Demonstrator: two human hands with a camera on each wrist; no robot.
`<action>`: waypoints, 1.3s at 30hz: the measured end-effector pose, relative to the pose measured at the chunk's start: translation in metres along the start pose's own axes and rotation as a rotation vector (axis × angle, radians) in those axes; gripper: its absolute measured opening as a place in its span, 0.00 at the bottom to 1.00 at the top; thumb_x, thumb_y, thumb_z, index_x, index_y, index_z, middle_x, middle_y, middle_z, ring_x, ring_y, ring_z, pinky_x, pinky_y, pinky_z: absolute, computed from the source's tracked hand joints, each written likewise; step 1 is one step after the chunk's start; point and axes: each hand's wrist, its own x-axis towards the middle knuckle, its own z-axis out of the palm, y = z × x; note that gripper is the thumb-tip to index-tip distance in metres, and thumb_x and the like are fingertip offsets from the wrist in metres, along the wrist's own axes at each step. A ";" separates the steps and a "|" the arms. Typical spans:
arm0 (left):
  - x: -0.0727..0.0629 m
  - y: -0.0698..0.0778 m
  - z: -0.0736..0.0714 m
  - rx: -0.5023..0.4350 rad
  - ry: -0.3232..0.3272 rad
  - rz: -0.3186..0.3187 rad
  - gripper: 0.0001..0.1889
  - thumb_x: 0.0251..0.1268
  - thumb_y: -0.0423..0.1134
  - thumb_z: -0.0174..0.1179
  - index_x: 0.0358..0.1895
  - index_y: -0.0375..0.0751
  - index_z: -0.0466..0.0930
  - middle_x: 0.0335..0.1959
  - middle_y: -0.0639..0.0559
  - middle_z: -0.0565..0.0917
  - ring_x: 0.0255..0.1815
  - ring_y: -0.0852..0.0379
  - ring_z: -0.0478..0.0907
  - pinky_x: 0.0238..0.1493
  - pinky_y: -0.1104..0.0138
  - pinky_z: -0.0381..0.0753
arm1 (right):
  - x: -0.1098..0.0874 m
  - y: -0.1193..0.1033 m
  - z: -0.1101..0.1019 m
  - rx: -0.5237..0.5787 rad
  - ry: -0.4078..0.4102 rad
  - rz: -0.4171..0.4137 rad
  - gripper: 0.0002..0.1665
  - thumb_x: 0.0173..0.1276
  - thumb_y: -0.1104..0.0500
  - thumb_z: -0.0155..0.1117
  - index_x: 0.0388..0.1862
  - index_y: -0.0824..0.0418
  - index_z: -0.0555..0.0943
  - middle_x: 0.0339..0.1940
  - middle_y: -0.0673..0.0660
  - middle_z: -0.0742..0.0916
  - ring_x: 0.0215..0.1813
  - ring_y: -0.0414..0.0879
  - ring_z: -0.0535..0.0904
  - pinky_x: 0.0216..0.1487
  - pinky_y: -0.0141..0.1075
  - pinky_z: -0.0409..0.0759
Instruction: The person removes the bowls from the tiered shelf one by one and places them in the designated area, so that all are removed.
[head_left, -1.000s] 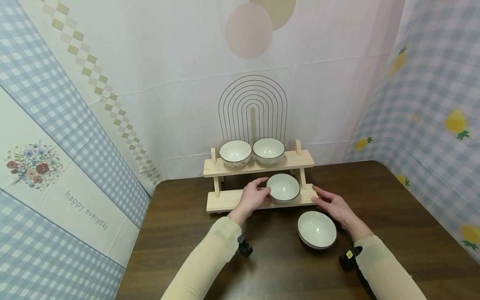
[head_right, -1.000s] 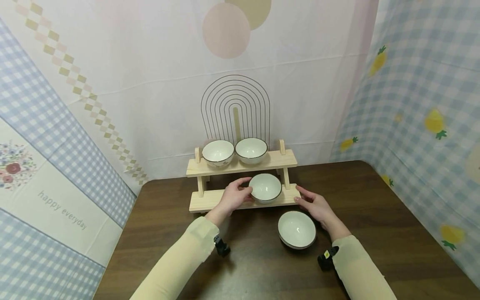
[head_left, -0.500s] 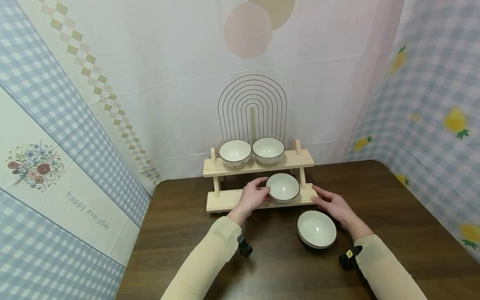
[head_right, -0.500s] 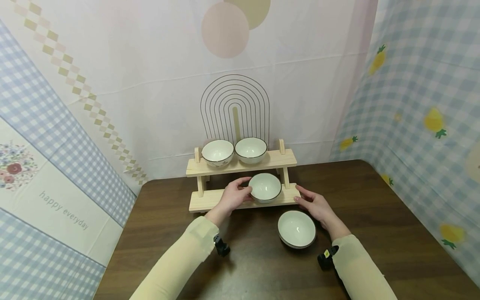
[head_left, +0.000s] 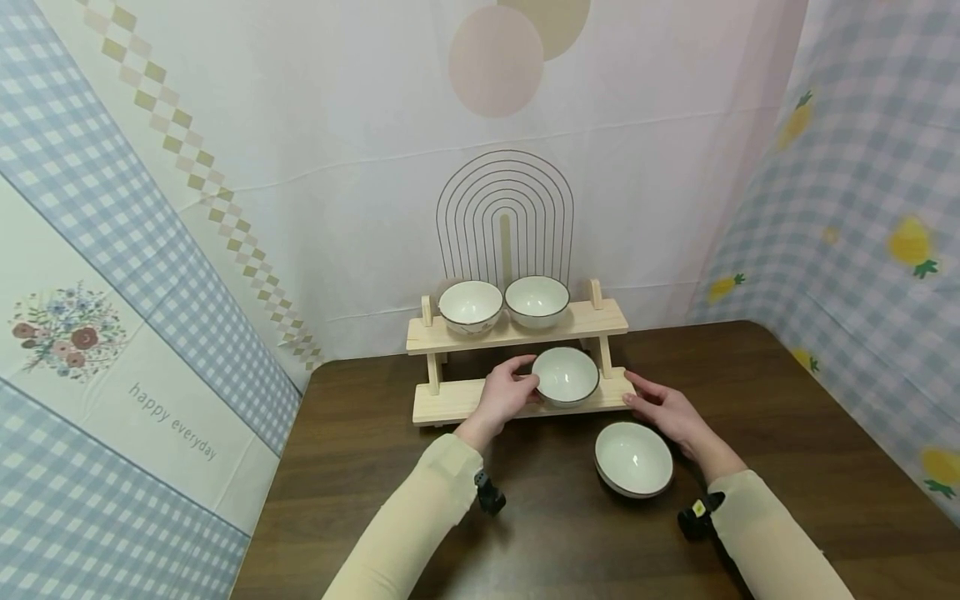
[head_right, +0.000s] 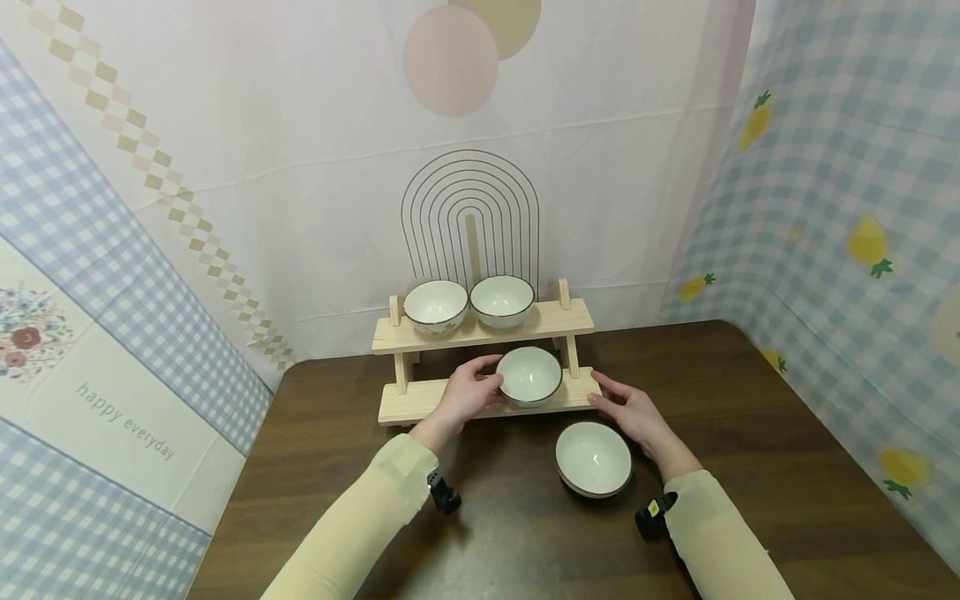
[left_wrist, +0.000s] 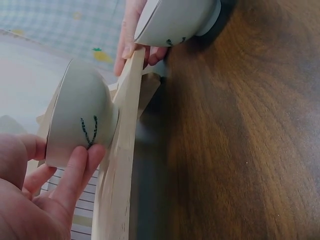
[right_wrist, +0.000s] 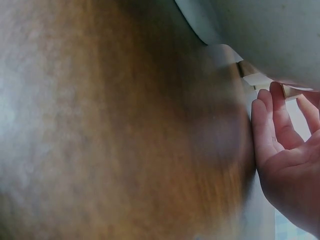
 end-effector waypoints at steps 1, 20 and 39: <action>0.000 0.000 0.000 0.004 0.005 -0.001 0.25 0.73 0.31 0.60 0.72 0.34 0.78 0.46 0.39 0.91 0.37 0.53 0.90 0.42 0.61 0.92 | 0.000 0.000 0.000 -0.002 0.000 0.000 0.47 0.77 0.36 0.66 0.87 0.50 0.63 0.82 0.72 0.68 0.80 0.64 0.67 0.71 0.51 0.78; -0.002 -0.001 0.001 -0.014 0.019 -0.036 0.23 0.74 0.30 0.59 0.70 0.37 0.80 0.45 0.41 0.90 0.40 0.52 0.90 0.42 0.61 0.92 | 0.003 0.004 0.000 -0.006 0.012 -0.011 0.45 0.78 0.37 0.66 0.87 0.51 0.64 0.76 0.70 0.73 0.73 0.61 0.73 0.63 0.38 0.83; -0.014 -0.006 -0.007 -0.061 0.001 -0.030 0.23 0.72 0.29 0.59 0.69 0.36 0.82 0.40 0.39 0.89 0.34 0.52 0.89 0.40 0.62 0.92 | 0.004 0.005 0.001 0.013 0.006 -0.020 0.44 0.79 0.39 0.66 0.87 0.50 0.64 0.75 0.70 0.74 0.72 0.59 0.74 0.62 0.38 0.83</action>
